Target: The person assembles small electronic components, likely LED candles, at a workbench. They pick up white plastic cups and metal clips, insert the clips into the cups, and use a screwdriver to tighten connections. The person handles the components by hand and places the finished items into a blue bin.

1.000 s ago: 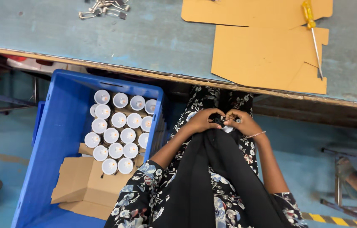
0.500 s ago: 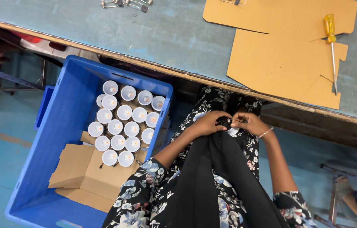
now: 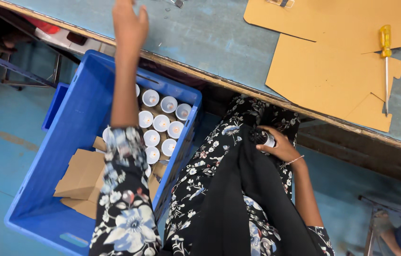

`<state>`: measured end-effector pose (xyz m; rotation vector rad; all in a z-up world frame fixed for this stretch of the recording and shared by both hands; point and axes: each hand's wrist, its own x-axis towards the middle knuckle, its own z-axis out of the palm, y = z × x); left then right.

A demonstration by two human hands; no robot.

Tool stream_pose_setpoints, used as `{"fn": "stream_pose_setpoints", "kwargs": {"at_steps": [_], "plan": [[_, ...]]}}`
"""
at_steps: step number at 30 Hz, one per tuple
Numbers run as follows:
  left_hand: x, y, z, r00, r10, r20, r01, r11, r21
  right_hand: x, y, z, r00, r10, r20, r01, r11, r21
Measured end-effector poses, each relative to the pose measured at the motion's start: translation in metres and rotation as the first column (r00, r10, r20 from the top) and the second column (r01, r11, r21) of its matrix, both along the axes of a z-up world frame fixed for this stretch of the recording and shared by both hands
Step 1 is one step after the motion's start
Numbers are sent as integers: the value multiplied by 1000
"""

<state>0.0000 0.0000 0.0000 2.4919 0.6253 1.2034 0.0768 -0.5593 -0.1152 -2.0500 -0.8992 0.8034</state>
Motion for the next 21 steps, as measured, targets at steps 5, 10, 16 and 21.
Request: {"fn": "stream_pose_setpoints", "kwargs": {"at_steps": [5, 10, 16, 21], "plan": [[23, 93, -61, 988, -151, 3, 145, 954, 262, -2, 0, -10, 996, -50, 68, 47, 998, 43], [19, 89, -55, 989, -146, 20, 146, 989, 1, -3, -9, -31, 978, -208, -17, 205, 945, 256], [-27, 3, 16, 964, -218, 152, 234, 968, -92, 8, -21, -59, 900, -316, -301, 424, 796, 433], [-61, -118, 71, 944, -304, 131, 330, 894, -302, 1, -20, -52, 821, -480, -310, 571, 672, 471]]}}
